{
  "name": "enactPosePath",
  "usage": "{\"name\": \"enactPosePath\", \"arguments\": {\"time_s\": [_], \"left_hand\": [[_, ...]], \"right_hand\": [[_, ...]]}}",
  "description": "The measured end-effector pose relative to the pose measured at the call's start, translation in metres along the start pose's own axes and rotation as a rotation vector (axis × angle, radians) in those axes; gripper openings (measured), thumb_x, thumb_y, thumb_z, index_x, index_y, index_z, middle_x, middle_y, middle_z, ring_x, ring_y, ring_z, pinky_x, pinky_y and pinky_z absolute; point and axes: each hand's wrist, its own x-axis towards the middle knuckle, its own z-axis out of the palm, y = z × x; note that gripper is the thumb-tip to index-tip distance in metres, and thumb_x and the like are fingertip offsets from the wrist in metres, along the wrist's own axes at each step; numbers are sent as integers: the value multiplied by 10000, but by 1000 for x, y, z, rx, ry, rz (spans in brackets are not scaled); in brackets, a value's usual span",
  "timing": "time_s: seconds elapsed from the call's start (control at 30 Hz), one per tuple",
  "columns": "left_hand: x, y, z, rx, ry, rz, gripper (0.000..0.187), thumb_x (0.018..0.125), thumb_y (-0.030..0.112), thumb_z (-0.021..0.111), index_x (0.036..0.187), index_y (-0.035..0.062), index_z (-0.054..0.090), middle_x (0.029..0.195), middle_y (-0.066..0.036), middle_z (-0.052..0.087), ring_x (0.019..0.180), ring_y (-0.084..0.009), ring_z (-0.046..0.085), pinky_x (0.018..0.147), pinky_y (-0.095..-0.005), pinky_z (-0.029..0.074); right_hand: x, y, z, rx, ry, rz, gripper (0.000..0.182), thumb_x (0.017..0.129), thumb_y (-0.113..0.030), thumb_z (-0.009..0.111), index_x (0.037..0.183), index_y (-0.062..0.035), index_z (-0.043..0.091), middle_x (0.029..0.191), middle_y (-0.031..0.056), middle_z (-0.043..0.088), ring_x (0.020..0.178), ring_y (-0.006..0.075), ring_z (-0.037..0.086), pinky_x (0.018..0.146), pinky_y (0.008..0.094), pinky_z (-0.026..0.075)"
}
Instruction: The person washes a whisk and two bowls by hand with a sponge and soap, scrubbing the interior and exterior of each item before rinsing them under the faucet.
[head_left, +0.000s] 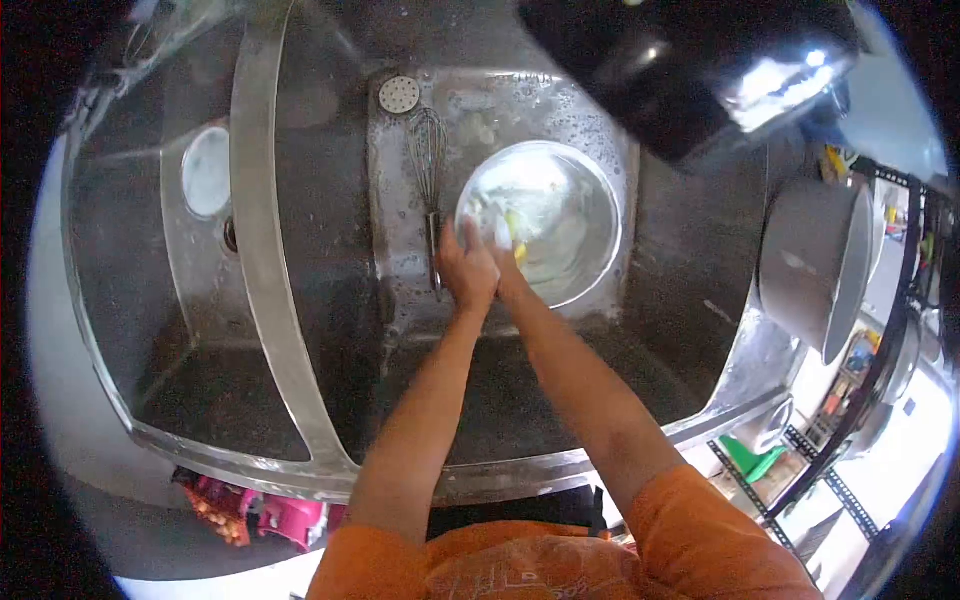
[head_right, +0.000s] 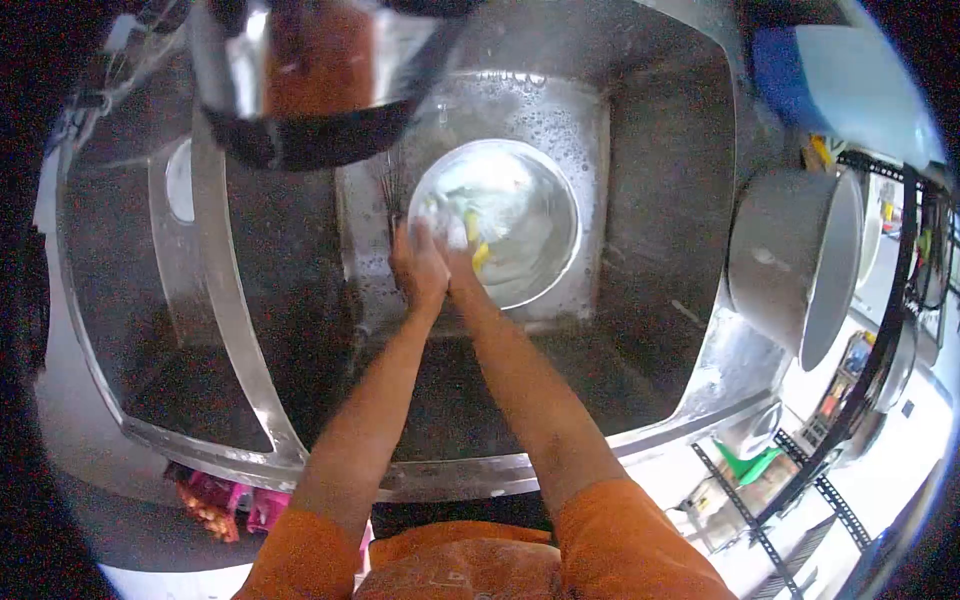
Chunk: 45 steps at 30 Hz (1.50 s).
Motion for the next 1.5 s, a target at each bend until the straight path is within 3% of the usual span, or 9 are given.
{"name": "enactPosePath", "arguments": {"time_s": [0.23,0.27,0.53,0.63,0.8,1.03,1.17,1.33,1.5], "left_hand": [[82,10,-16,590,-567,359,409,746,18,611,1152,32,562,985,-247,629,924,-412,603,813,-436,477],[75,6,-11,437,-444,502,423,731,-16,597,1150,22,553,990,-249,627,935,-418,597,823,-440,473],[-24,3,9,-96,-57,-66,490,764,60,652,1209,-57,485,1162,-214,583,1111,-333,546,945,-381,409],[-12,34,9,179,64,-138,458,802,26,581,1240,-29,457,1123,-224,590,1075,-333,566,919,-401,425],[72,27,4,338,-561,432,550,724,-61,613,1247,38,476,1056,-191,625,1002,-305,606,880,-386,454],[-25,-5,16,57,-173,202,504,757,-41,594,1241,-33,454,1131,-195,583,1061,-291,561,924,-351,411],[-12,-6,8,133,-109,169,516,783,-34,557,1281,-28,422,1188,-260,544,1097,-352,546,940,-400,410],[58,26,18,405,-421,410,551,757,-37,560,1290,-24,422,1072,-285,593,1033,-418,572,904,-443,436],[45,12,27,411,-514,438,533,740,-50,557,1264,-5,467,1047,-264,616,997,-400,598,865,-450,461]], "right_hand": [[-43,55,-97,-404,-271,-251,665,821,-406,589,1359,-65,395,1225,193,510,1178,254,466,1008,438,344],[-38,41,-118,-497,-284,-213,660,830,-417,572,1352,-52,400,1201,201,525,1160,255,480,998,443,354],[15,12,20,35,-144,-28,516,872,-363,542,1281,-59,468,1229,184,521,1154,249,496,984,445,384],[-13,27,-16,-14,-267,-118,464,887,-342,531,1255,-61,494,1240,177,519,1152,247,502,978,446,395],[-36,-16,-168,-616,-484,-155,385,913,-308,513,1210,-65,536,1257,166,516,1149,244,512,969,447,413],[7,-9,3,5,-53,54,438,894,-309,521,1263,-74,493,1269,154,507,1138,258,508,991,414,380],[28,46,62,248,-194,116,491,878,-314,530,1304,-80,459,1274,147,501,1132,269,504,1007,392,356],[-17,34,-115,-212,-568,-109,605,818,-287,595,1354,-87,396,1291,182,476,1152,316,487,996,444,364],[2,16,-105,-215,-131,-174,690,775,-298,632,1370,-65,371,1316,200,459,1130,349,510,975,468,390]]}}
